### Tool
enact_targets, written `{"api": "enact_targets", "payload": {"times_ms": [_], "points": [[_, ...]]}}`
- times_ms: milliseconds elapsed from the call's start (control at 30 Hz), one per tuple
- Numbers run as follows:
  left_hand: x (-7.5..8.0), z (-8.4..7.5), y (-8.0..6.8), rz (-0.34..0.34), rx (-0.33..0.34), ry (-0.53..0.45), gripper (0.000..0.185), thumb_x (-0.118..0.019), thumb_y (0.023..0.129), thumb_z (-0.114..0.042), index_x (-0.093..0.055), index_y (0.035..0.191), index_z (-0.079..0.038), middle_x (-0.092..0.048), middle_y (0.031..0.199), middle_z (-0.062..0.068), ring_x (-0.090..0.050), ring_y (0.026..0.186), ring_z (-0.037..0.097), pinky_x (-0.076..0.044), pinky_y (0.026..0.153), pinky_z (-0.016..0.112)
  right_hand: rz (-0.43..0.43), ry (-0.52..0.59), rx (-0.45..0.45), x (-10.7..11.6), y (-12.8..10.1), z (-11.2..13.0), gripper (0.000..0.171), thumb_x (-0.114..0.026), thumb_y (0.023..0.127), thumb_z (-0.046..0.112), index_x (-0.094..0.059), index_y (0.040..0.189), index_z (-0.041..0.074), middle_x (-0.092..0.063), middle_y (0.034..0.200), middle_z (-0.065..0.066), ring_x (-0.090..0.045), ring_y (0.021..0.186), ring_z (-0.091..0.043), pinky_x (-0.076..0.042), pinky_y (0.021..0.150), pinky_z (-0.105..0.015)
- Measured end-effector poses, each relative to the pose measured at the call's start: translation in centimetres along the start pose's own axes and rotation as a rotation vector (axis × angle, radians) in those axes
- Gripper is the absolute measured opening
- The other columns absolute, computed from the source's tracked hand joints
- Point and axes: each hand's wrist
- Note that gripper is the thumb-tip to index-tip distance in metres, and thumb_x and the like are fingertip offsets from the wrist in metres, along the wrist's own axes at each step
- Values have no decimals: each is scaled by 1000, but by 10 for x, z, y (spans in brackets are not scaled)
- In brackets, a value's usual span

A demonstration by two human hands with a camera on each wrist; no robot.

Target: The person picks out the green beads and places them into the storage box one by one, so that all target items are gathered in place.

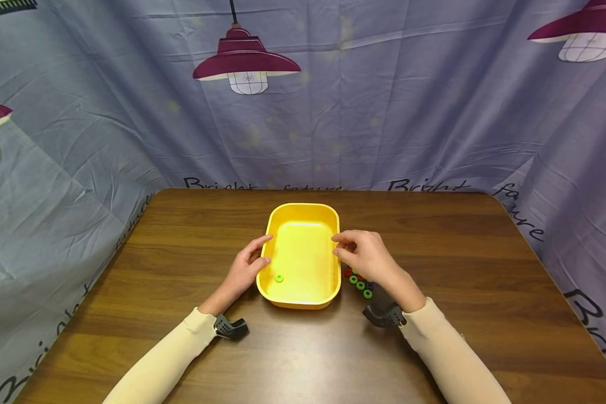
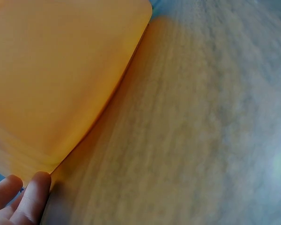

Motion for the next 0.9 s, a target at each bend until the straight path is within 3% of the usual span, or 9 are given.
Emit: {"api": "enact_targets", "payload": {"times_ms": [500,667,900], "points": [[0,-1,-2,0,-8,7,54,-58,94,1,-51,147,-3,-53,147,27,-61,124,45,-56,90,25,16,-87,-101,11,-41,-50,19,-76,85,6,-77,104,2,-75,85,-3,-61,72,-5,-51,63,-21],[0,-1,-2,5,-2,6,55,-57,94,1,-50,148,-4,-53,147,26,-61,125,45,-57,91,29,37,-109,-134,11,-49,-59,17,-75,86,7,-77,103,4,-74,85,-1,-59,73,-5,-49,63,-21],[0,-1,-1,2,-2,-3,55,-57,94,1,-51,148,-3,-53,148,26,-60,125,45,-55,89,24,56,-131,-129,9,-55,-67,17,-78,84,9,-78,101,5,-72,82,3,-57,71,-1,-48,63,-21]]}}
Point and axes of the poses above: each hand's wrist, its own y-axis towards the middle knuckle, its own x-axis out of the back of the hand, z = x × y
